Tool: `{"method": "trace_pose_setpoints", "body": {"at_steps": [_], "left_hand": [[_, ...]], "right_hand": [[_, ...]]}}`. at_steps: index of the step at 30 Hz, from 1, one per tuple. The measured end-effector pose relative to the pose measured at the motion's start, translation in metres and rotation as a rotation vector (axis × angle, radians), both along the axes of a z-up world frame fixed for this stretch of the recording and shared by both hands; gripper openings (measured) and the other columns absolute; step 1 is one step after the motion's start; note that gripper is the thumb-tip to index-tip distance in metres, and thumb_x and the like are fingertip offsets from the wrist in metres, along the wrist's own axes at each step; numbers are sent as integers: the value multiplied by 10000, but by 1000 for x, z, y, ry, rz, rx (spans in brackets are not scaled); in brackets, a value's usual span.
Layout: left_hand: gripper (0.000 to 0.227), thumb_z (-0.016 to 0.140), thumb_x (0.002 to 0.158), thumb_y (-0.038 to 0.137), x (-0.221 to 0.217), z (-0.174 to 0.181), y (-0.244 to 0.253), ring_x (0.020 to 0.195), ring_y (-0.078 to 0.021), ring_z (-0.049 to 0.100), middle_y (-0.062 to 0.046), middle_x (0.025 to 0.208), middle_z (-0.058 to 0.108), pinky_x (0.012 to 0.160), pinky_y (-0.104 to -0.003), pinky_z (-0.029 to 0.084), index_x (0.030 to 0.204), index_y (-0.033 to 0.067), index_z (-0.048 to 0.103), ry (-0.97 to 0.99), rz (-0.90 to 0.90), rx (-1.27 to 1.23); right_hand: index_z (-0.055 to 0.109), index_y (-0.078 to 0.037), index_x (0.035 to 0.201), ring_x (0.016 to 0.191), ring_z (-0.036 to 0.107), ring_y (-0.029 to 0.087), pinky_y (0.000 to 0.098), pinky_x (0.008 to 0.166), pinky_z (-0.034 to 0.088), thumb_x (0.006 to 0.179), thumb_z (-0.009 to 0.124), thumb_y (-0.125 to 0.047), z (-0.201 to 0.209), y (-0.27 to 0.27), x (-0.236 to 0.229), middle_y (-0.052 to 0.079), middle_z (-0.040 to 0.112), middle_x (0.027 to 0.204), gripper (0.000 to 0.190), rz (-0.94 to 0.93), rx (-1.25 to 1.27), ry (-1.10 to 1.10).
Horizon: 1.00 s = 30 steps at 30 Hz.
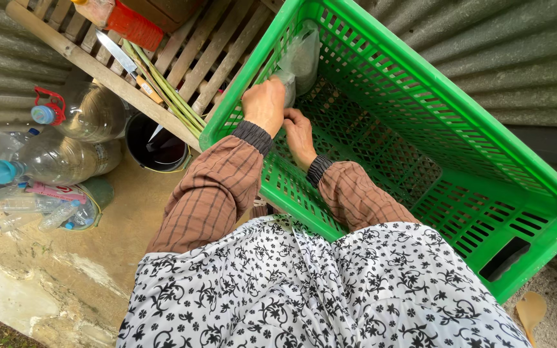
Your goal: The person scoops a grey granular material from a large black tub into a small plastic bag using a wooden spoon. After filling the bag, the person ties it shut and places it into a green crate.
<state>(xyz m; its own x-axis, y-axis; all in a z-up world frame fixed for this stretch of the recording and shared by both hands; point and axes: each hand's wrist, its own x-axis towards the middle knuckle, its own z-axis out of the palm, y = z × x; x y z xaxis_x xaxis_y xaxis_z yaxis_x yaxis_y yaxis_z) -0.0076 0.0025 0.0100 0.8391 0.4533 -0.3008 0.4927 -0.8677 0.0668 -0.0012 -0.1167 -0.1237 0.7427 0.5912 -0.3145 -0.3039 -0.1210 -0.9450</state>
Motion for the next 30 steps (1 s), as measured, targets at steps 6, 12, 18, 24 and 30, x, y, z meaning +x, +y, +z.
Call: {"method": "trace_pose_setpoints", "body": {"at_steps": [6, 12, 18, 24, 30], "left_hand": [[58, 708, 789, 76, -7, -5, -1, 837, -389, 711, -200, 840, 723, 674, -471, 595, 837, 44, 704, -217, -16, -60], [105, 658, 761, 23, -4, 9, -4, 792, -411, 697, -199, 816, 712, 647, -496, 580, 860, 33, 690, -338, -16, -63], [563, 533, 1008, 370, 1, 50, -35, 1142, -389, 616, -217, 1319, 623, 933, -555, 502, 1425, -2, 469, -515, 171, -163], [681, 332, 1113, 488, 8, 66, -74, 1590, -329, 198, -146, 1715, 166, 1263, -594, 182, 1648, 128, 114, -700, 256, -357], [654, 346, 1143, 435, -8, 92, -108, 1623, -342, 42, -99, 1747, 44, 1287, -621, 22, 1666, 162, 63, -792, 143, -272]], "right_hand": [[674, 4, 1094, 988, 657, 187, 298, 900, 523, 901, 605, -101, 21, 0, 28, 119, 693, 1075, 230, 135, -89, -186], [642, -24, 1141, 942, 672, 246, 343, 854, 560, 854, 559, 0, 63, -6, 56, 137, 610, 1136, 300, 86, -64, -582], [485, -54, 1473, 1405, 466, 305, 496, 1169, 315, 1120, 457, -260, 133, -33, 76, 170, 459, 1530, 409, 58, -232, -796], [260, -50, 1628, 1608, 123, 306, 537, 1293, 20, 1146, 350, -393, 193, -55, 76, 164, 194, 1713, 598, 76, -352, -953], [196, -51, 1643, 1608, 73, 318, 544, 1291, 5, 1142, 359, -418, 234, -88, 52, 161, 128, 1721, 642, 7, -527, -1047]]}}
